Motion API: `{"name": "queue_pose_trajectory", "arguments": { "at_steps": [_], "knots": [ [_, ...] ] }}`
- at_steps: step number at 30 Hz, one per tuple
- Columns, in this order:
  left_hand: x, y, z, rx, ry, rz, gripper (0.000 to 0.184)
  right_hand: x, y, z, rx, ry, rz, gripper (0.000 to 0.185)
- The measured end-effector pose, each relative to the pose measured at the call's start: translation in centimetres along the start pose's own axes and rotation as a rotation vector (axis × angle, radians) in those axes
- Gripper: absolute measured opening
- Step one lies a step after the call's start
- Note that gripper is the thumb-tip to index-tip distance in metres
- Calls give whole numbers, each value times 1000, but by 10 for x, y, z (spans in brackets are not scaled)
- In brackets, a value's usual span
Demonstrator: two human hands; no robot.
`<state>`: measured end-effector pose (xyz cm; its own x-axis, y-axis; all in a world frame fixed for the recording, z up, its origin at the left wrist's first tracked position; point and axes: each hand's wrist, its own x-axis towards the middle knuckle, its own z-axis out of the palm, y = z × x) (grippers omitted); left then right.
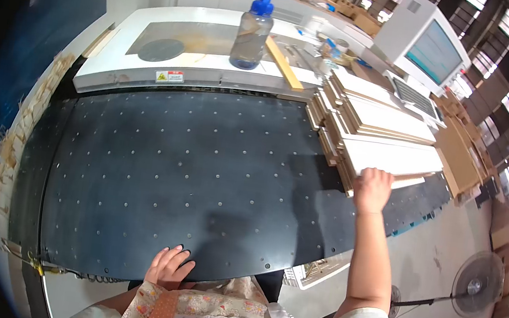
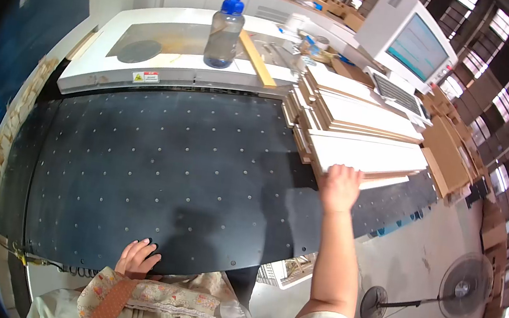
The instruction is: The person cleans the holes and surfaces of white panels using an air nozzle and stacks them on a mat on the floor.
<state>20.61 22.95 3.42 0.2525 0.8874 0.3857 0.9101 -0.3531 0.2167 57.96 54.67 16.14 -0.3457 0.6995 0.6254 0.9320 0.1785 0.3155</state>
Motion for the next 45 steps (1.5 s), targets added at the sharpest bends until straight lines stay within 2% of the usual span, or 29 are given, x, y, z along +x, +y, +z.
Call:
{"name": "queue_pose_trajectory", "arguments": {
  "at_steps": [1, 3, 4, 6, 8, 9, 10, 11, 13, 14, 15, 16, 18, 19, 21, 22, 23, 27, 29, 30, 31, 33, 35, 37, 39, 41, 43, 45],
  "knots": [
    [5, 2, -3, -2, 5, 23, 40, -4, -17, -16, 58, 26, -46, 23],
    [22, 4, -12, -515, 37, -197, 43, -12, -54, -42, 155, 68, -130, 24],
    [29, -3, -1, -604, 112, -120, 51, -17, -75, -55, 222, 86, -158, 22],
    [58, 7, 2, -1272, 63, -361, 55, -28, -119, -75, 334, 221, -243, 17],
    [85, 3, 4, -1853, 61, -510, 55, -40, -164, -108, 458, 166, -316, 19],
    [95, -2, 6, -2121, 42, -568, 55, -47, -187, -111, 627, 327, -349, 19],
    [101, -11, 6, -2235, -8, -496, 58, -55, -206, -120, 658, 268, -416, 19],
    [103, -13, 1, -2394, 12, -430, 59, -60, -221, -132, 777, 361, -461, 20],
    [99, -10, -24, -2407, 173, -506, 62, -72, -244, -157, 797, 141, -610, 22],
    [89, -18, -29, -2372, 144, -537, 59, -79, -252, -159, 890, 160, -684, 21],
    [70, -35, -25, -2264, 98, -800, 57, -86, -257, -160, 981, 183, -759, 20],
    [51, -30, -29, -2103, 169, -751, 57, -95, -258, -159, 1042, 169, -800, 20],
    [23, -34, -27, -2102, 288, -716, 58, -112, -250, -159, 1124, 136, -854, 21],
    [13, -43, -23, -2259, 340, -743, 58, -117, -241, -158, 1123, 136, -839, 21],
    [-24, -53, -28, -2139, 418, -716, 60, -134, -221, -149, 1158, 200, -734, 24],
    [-56, -71, -21, -1870, 394, -709, 61, -141, -208, -143, 1099, 180, -680, 25],
    [-58, -66, -41, -2105, 467, -711, 61, -147, -195, -139, 1044, 159, -627, 27],
    [-128, -107, -66, -1934, 589, -748, 65, -159, -171, -126, 972, 90, -335, 29],
    [-143, -123, -84, -1843, 668, -685, 64, -159, -174, -124, 1008, 61, -303, 28],
    [-154, -137, -89, -1683, 705, -729, 63, -161, -180, -121, 1022, 67, -272, 27],
    [-163, -155, -93, -1702, 771, -946, 61, -163, -185, -118, 1039, 67, -248, 26],
    [-145, -176, -108, -1725, 881, -1010, 41, -161, -196, -118, 1089, 42, -297, 25],
    [-136, -203, -128, -1349, 950, -1304, 32, -160, -201, -115, 1101, -7, -325, 27],
    [-173, -261, -129, -597, 874, -1140, 28, -161, -200, -110, 1118, -13, -361, 27],
    [-132, -235, -137, -129, 1075, -847, 25, -166, -200, -106, 1096, -35, -307, 29],
    [-79, -185, -135, -163, 825, -894, 29, -173, -202, -105, 1120, -96, -301, 29],
    [-51, -156, -110, -31, 448, -811, 40, -176, -207, -100, 1136, -190, -257, 29],
    [-26, -143, -78, 14, 298, -442, 49, -183, -214, -91, 1157, -190, -280, 27]
  ]
}}
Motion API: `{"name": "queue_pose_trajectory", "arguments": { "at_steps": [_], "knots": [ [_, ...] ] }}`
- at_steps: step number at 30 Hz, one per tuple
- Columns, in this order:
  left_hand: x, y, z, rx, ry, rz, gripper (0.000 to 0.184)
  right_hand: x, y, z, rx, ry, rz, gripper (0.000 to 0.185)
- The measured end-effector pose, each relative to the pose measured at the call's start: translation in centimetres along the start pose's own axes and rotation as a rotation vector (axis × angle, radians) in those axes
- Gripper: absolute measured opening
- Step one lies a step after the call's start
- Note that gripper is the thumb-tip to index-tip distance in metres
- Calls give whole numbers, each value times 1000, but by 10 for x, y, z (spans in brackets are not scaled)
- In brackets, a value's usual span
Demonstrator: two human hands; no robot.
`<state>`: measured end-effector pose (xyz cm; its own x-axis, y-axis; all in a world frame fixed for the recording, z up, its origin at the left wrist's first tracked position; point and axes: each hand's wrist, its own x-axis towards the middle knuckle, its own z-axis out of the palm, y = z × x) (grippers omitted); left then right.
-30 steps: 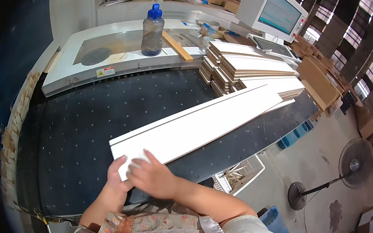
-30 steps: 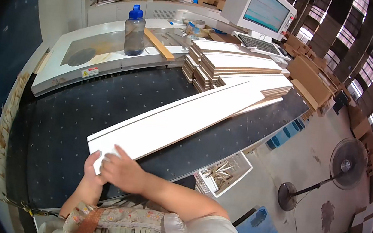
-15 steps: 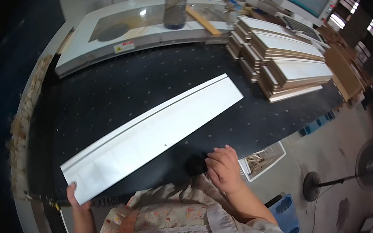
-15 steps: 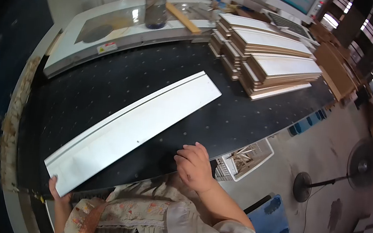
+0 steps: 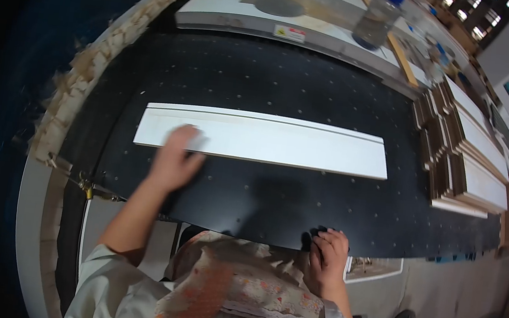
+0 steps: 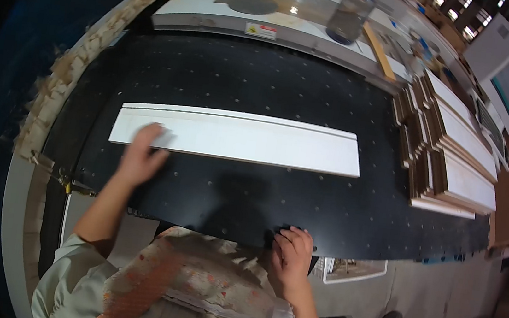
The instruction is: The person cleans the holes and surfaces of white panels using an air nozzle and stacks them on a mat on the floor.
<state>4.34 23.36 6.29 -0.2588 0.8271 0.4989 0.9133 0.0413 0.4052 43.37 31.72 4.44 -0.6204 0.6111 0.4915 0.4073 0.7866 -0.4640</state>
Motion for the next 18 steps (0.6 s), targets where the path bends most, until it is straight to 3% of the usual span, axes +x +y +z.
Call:
{"name": "queue_pose_trajectory", "arguments": {
  "at_steps": [5, 10, 12, 18],
  "knots": [
    [43, 65, 39, 140, -455, 193, 79, 0, 3, 12, -86, -2, 40, 20],
    [89, 53, 64, 284, -653, 96, 100, -3, 6, 14, -140, -7, 29, 21],
    [95, 44, 67, 242, -720, 24, 104, -2, 5, 13, -167, 11, 39, 22],
    [103, 44, 65, 299, -686, 92, 101, 2, 1, 13, -113, 15, 81, 24]
  ]
}}
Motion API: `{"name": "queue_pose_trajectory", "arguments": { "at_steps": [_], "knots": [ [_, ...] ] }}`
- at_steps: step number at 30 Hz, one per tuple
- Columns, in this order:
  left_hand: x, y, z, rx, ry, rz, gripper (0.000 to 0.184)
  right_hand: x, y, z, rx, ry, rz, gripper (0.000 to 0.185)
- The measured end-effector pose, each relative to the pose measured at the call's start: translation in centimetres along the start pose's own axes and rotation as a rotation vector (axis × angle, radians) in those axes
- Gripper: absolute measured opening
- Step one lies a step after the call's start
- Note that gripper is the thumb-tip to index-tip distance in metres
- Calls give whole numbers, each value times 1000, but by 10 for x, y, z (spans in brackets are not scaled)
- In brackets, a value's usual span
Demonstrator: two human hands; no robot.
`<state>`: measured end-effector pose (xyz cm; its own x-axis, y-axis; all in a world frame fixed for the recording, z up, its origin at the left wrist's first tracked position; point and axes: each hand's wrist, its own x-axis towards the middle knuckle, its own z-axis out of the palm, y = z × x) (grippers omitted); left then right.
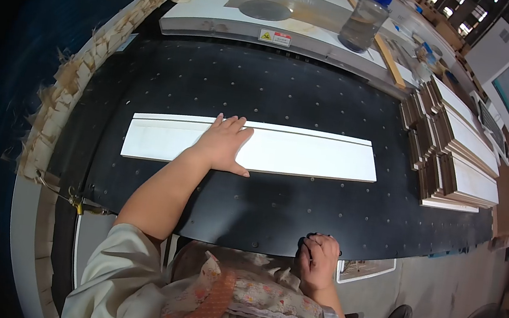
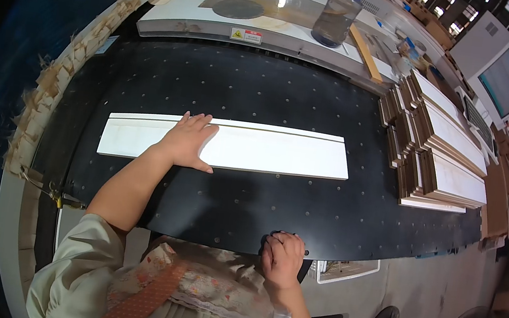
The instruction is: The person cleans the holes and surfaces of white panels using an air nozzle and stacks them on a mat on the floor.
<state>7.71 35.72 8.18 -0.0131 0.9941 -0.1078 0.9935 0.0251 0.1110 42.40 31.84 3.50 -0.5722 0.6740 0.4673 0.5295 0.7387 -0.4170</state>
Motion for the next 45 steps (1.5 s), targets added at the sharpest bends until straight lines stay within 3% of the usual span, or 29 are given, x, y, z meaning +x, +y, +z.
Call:
{"name": "queue_pose_trajectory", "arguments": {
  "at_steps": [4, 8, 10, 11, 13, 17, 18, 20, 24, 27, 30, 32, 36, 38, 40, 42, 43, 44, 45],
  "knots": [
    [5, -6, -2, 12, 10, 54, 99, 15, -8, -4, 90, -21, 96, 22],
    [11, -14, -16, -144, 7, 108, 97, 50, -25, 10, 419, -99, 40, 24],
    [18, -17, -25, -174, -42, 116, 96, 64, -38, 38, 1027, -191, 438, 33],
    [20, -19, -30, -205, -92, 125, 95, 78, -42, 49, 1036, -201, 420, 33],
    [22, -20, -36, -226, -110, 86, 94, 110, -53, 67, 1538, -281, 974, 46],
    [31, -26, -37, -233, -193, 83, 98, 146, -49, 122, 1878, -134, 970, 52],
    [29, -25, -40, -254, -204, 84, 98, 156, -57, 124, 1929, -103, 931, 44],
    [29, -25, -38, -266, -183, 86, 97, 172, -71, 125, 2128, -20, 788, 49],
    [30, -24, -38, -299, -201, 62, 84, 180, -69, 136, 2192, -59, 828, 51],
    [33, -22, -36, -279, -231, 65, 85, 182, -66, 137, 2077, -32, 1043, 48],
    [28, -16, -36, -215, -265, 103, 89, 179, -61, 139, 2132, -113, 1024, 48],
    [24, -15, -26, -189, -116, 61, 94, 180, -61, 138, 2205, -100, 1044, 48],
    [17, 7, -41, -205, -152, -51, 80, 183, -54, 144, 2347, -74, 1060, 49],
    [11, 28, -41, -311, 150, 184, 69, 180, -53, 146, 2326, -190, 947, 54],
    [13, 62, -29, -484, 491, 457, 56, 169, -51, 164, 2790, -91, 456, 56],
    [12, 100, -1, -344, 416, 614, 43, 185, -64, 139, 2317, -36, 1175, 53],
    [15, 110, 4, -287, 411, 743, 38, 184, -60, 148, 2356, -106, 928, 53],
    [17, 113, 6, -290, 415, 746, 38, 179, -55, 152, 2351, -103, 928, 53],
    [16, 119, -5, -313, 40, 682, 34, 180, -54, 148, 2353, -173, 996, 53]
  ]
}}
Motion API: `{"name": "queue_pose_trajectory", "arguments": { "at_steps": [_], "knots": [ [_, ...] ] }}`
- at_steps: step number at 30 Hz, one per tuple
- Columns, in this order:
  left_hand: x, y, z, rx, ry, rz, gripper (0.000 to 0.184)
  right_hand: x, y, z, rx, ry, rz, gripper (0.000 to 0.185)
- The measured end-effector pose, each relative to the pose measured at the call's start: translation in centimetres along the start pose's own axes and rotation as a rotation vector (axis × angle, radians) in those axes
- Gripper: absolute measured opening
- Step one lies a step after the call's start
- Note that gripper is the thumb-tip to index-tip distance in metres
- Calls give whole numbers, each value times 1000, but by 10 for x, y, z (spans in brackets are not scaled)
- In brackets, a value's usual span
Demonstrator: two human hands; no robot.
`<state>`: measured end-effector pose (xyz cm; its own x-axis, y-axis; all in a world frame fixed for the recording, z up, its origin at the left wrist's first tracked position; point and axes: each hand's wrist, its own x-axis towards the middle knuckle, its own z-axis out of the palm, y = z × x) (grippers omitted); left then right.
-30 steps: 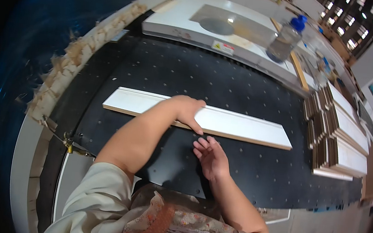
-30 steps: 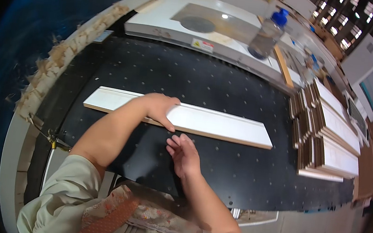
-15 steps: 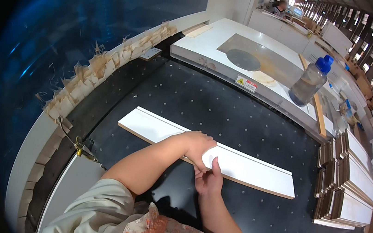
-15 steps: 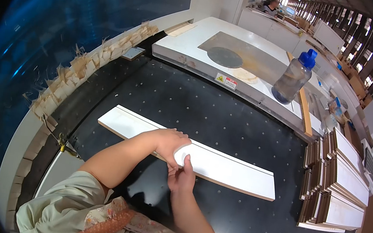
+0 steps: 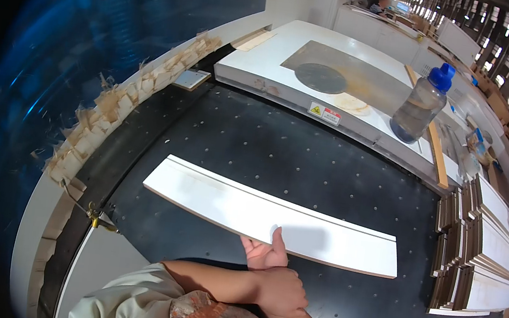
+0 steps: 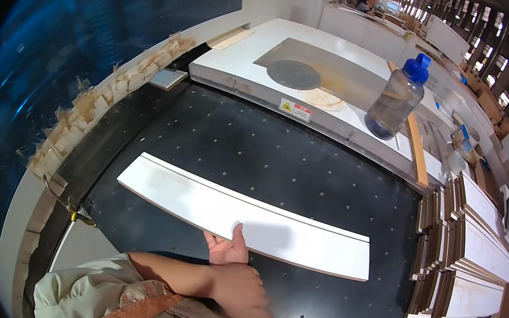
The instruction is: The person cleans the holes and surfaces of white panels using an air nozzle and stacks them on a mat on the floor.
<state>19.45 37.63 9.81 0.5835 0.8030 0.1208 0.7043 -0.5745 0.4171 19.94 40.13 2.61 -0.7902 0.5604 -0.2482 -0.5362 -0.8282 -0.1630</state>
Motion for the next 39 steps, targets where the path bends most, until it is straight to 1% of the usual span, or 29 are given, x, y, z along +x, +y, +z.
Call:
{"name": "queue_pose_trajectory", "arguments": {
  "at_steps": [1, 2, 3, 4, 5, 7, 9, 10, 14, 18, 20, 22, 24, 26, 28, 30, 33, 37, 39],
  "knots": [
    [4, 3, -6, -128, -327, -122, 33, -1, -3, 4, 9, 26, 64, 52],
    [4, -1, -6, -120, -330, -102, 33, -2, -4, 8, -77, 113, 76, 54],
    [1, -4, -6, -141, -289, -105, 33, -3, -5, 12, -78, 112, 56, 54],
    [0, -6, -5, -163, -250, -107, 33, -4, -6, 15, -82, 134, 88, 54],
    [1, -7, -6, -155, -254, -88, 33, -4, -6, 15, -86, 154, 120, 55],
    [2, -7, -8, -178, -238, -77, 34, -4, -7, 12, -87, 108, 112, 56],
    [3, -9, -3, -185, -216, -64, 35, -4, -9, 10, -134, 21, 157, 56],
    [2, -10, -2, -190, -218, -65, 36, -5, -11, 9, -92, -15, 158, 57],
    [1, -14, 9, -205, -190, -36, 38, -3, -11, -2, -46, -29, 206, 57],
    [1, -15, 10, -228, -170, -23, 38, -4, -11, 0, -34, -31, 196, 58],
    [0, -17, 15, -230, -151, -18, 38, -5, -10, 3, -55, 31, 175, 54],
    [0, -16, 17, -233, -132, -22, 38, -4, -10, -1, -53, 26, 180, 51],
    [0, -15, 13, -191, -155, -16, 37, -3, -10, -5, -51, 20, 197, 48],
    [0, -14, 12, -193, -147, -29, 36, -1, -10, -7, -55, 74, 201, 43],
    [0, -13, 7, -194, -143, -36, 35, -3, -11, -1, -78, 56, 189, 42],
    [1, -10, 0, -142, -255, -32, 23, -4, -11, 1, -124, 67, 184, 41],
    [1, -9, -6, -179, -254, -46, 23, -6, -11, 5, -138, 68, 176, 39],
    [-1, -10, -6, -226, -252, -60, 22, -5, -11, 4, -137, 75, 193, 39],
    [-2, -11, 1, -260, -141, -58, 34, -5, -10, 4, -132, 54, 167, 39]
  ]
}}
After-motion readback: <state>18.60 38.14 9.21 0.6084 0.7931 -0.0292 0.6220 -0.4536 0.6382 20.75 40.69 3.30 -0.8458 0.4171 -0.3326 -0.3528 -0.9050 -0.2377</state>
